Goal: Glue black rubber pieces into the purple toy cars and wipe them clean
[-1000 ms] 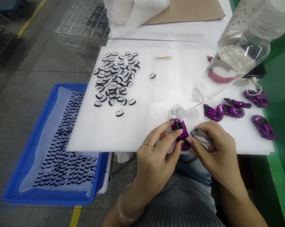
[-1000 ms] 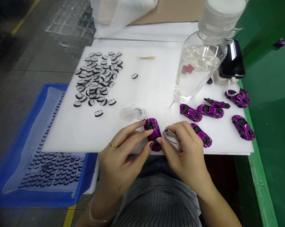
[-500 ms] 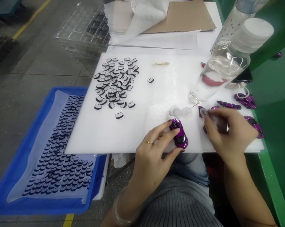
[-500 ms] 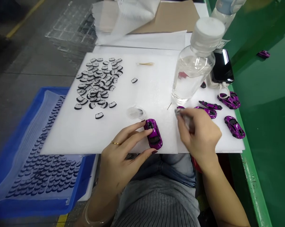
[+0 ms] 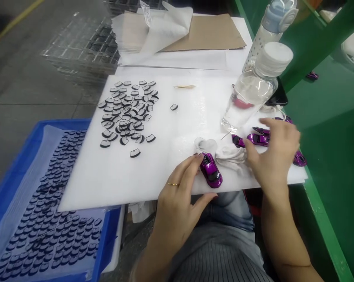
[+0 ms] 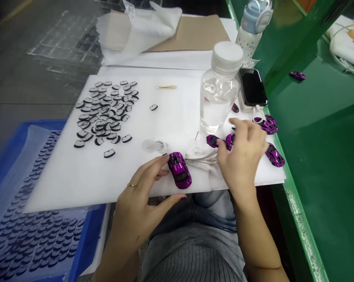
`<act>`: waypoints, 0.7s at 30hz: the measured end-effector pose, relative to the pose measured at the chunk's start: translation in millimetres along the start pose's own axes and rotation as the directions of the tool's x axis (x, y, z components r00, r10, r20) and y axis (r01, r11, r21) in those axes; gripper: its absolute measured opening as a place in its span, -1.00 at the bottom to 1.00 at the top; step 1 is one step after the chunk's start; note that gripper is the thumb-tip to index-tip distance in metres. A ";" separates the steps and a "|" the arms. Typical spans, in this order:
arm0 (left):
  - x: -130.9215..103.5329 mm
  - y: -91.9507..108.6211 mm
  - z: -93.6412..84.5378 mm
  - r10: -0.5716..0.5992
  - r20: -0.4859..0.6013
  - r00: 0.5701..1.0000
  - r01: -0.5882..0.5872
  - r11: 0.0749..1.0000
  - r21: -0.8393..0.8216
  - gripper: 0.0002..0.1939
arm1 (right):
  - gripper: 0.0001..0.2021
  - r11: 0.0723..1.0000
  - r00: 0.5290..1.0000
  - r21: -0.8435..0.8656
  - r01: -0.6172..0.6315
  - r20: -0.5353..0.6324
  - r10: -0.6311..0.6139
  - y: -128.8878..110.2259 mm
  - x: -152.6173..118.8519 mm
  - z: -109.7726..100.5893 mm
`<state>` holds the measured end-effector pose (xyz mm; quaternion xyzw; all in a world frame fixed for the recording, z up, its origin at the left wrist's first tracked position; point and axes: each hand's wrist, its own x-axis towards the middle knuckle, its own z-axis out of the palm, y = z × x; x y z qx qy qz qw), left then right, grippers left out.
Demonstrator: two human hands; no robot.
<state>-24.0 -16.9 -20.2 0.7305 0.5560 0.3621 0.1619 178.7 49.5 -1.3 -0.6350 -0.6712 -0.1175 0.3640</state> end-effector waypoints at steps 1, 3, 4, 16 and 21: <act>0.2 0.2 0.2 -0.002 0.002 1.000 0.002 1.000 -0.004 -0.26 | -0.75 1.000 1.000 -0.014 0.005 -0.018 -0.005 -2.7 -0.5 -4.3; 0.9 0.6 -0.9 -0.009 0.011 1.000 0.009 1.000 -0.020 -0.27 | -0.74 0.995 0.998 0.087 0.038 0.049 -0.042 -20.8 -10.3 -11.1; 1.3 0.7 -2.1 -0.015 0.017 1.000 0.015 0.999 -0.030 -0.28 | -0.74 0.987 0.989 0.148 0.067 0.121 -0.085 -33.9 -18.0 -12.8; 0.0 -1.8 -0.2 0.162 0.018 0.987 -0.163 0.980 0.112 -0.63 | -0.50 0.755 0.762 -0.113 -0.646 -0.035 0.647 102.7 -59.5 -73.9; 1.9 -1.7 0.1 0.190 0.006 0.982 -0.189 0.974 0.122 -0.68 | -0.61 0.601 0.681 -0.372 -0.707 -0.127 0.721 177.1 -66.1 -77.9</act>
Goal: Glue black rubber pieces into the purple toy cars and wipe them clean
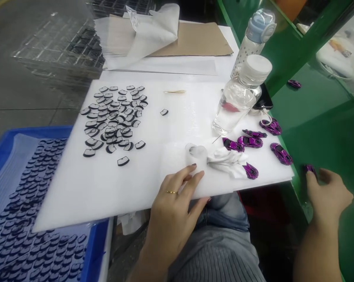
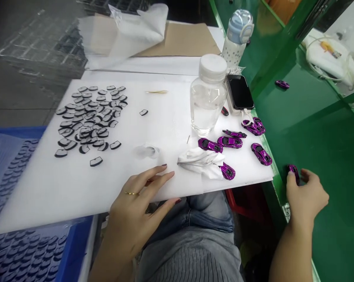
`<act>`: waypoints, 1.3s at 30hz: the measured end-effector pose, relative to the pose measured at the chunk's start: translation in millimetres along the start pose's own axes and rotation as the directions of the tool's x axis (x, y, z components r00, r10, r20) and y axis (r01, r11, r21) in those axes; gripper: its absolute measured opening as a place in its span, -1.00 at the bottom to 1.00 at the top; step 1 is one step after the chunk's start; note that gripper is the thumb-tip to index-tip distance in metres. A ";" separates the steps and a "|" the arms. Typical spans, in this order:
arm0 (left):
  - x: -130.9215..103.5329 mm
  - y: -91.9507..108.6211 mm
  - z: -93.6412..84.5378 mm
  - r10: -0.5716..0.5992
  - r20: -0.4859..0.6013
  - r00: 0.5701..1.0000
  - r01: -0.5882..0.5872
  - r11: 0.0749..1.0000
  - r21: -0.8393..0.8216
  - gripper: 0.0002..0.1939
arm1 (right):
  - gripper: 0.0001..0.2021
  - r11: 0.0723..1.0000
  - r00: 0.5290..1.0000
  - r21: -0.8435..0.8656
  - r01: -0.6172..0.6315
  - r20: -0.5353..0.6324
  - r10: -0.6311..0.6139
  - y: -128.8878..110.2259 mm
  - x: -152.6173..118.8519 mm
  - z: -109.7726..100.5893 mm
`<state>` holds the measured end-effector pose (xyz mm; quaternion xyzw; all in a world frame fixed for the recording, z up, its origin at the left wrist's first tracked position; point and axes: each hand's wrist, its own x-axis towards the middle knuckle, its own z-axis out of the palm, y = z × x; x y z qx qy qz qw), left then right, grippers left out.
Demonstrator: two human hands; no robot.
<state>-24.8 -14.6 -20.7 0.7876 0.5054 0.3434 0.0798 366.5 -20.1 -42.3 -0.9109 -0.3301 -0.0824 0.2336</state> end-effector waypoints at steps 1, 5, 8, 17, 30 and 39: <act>0.1 0.0 0.1 0.003 -0.004 1.000 -0.003 1.000 -0.002 -0.68 | -0.57 0.997 0.997 0.041 0.071 0.012 -0.072 -5.1 -1.2 5.1; -0.5 0.3 1.3 -0.010 -0.011 1.000 0.010 1.000 -0.007 -0.68 | -0.42 0.889 0.911 0.246 0.386 0.052 -0.410 -42.7 -17.1 20.2; -0.9 1.5 1.4 -0.015 0.000 1.000 0.015 1.000 -0.004 -0.68 | -0.52 0.849 0.890 0.270 0.454 -0.088 -0.448 -72.9 -38.4 15.2; -4.2 6.9 -4.2 -0.018 -0.117 0.993 0.004 0.992 -0.122 -0.57 | -0.81 0.030 0.171 0.793 0.608 -0.094 -0.981 -177.1 -122.6 -13.8; 4.9 -11.2 -21.6 0.026 0.096 0.995 -0.001 0.968 -0.252 -0.54 | -0.92 -0.044 0.475 0.948 -0.317 0.118 -0.872 -213.3 -127.5 -40.1; 15.9 -6.8 -5.9 -0.111 -0.065 0.992 0.084 0.942 -0.326 -0.53 | -0.33 -0.111 0.229 0.469 -0.876 0.201 -0.953 -206.4 -126.4 -16.9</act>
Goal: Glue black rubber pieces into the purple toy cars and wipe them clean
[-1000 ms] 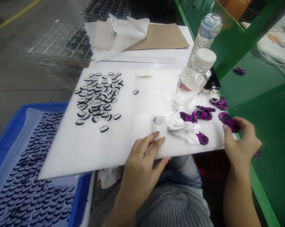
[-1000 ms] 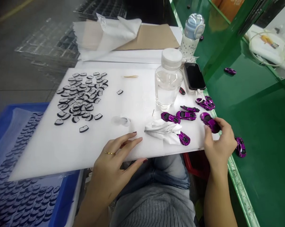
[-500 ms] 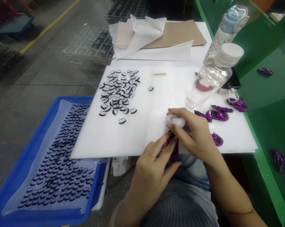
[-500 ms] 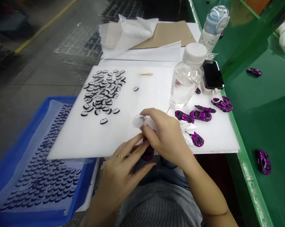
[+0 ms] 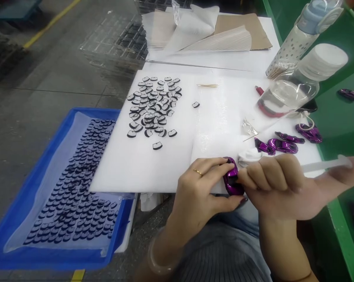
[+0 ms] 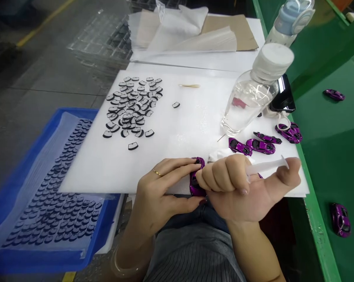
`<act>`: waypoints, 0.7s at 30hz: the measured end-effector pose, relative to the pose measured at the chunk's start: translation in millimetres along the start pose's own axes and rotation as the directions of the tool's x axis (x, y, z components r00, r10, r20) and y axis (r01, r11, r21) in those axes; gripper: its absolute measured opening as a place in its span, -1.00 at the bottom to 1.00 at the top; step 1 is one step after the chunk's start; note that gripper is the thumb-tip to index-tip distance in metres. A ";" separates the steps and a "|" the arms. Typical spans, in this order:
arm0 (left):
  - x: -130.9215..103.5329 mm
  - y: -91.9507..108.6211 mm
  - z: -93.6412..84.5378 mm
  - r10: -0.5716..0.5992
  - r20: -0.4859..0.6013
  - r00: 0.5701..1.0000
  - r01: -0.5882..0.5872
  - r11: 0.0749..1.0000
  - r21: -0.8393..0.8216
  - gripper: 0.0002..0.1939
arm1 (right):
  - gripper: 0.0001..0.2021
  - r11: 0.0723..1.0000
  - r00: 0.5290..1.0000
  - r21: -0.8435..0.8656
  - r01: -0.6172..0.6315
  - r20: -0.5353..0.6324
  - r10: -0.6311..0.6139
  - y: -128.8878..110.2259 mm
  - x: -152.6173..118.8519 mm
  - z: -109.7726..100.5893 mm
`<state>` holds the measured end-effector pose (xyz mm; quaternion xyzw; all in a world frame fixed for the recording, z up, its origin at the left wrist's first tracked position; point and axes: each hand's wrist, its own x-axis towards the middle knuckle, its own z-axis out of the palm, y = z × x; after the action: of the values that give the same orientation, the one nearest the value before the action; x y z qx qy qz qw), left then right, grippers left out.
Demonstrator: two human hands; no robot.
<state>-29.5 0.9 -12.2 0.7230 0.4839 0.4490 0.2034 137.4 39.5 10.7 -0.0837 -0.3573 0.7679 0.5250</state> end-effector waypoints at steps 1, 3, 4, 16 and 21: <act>-0.2 -0.1 0.0 -0.003 -0.002 1.000 0.003 1.000 -0.003 -0.53 | -0.33 1.000 1.000 0.018 -0.005 -0.006 0.005 1.5 -0.7 -1.8; -0.2 -0.1 -0.3 -0.006 -0.001 1.000 0.006 1.000 -0.003 -0.54 | -0.34 1.000 1.000 0.009 0.005 -0.020 -0.005 3.0 -2.4 -2.4; 0.1 0.0 -0.6 -0.007 -0.001 1.000 0.007 1.000 -0.002 -0.55 | -0.34 1.000 0.999 -0.010 0.017 -0.034 -0.017 3.1 -3.0 -1.5; 2.2 1.0 -0.8 -0.008 -0.015 1.000 0.008 1.000 0.018 -0.63 | -0.47 0.887 0.988 -0.462 0.026 -0.123 -0.093 3.2 -12.8 0.6; 1.4 1.6 -0.4 -0.016 -0.021 1.000 0.016 1.000 0.015 -0.61 | -0.59 0.762 0.989 -0.640 0.099 -0.022 -0.146 4.7 -12.9 -0.1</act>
<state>-28.9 1.4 -10.2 0.7159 0.4952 0.4513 0.1963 139.5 27.5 4.4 -0.2597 -0.5821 0.5621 0.5269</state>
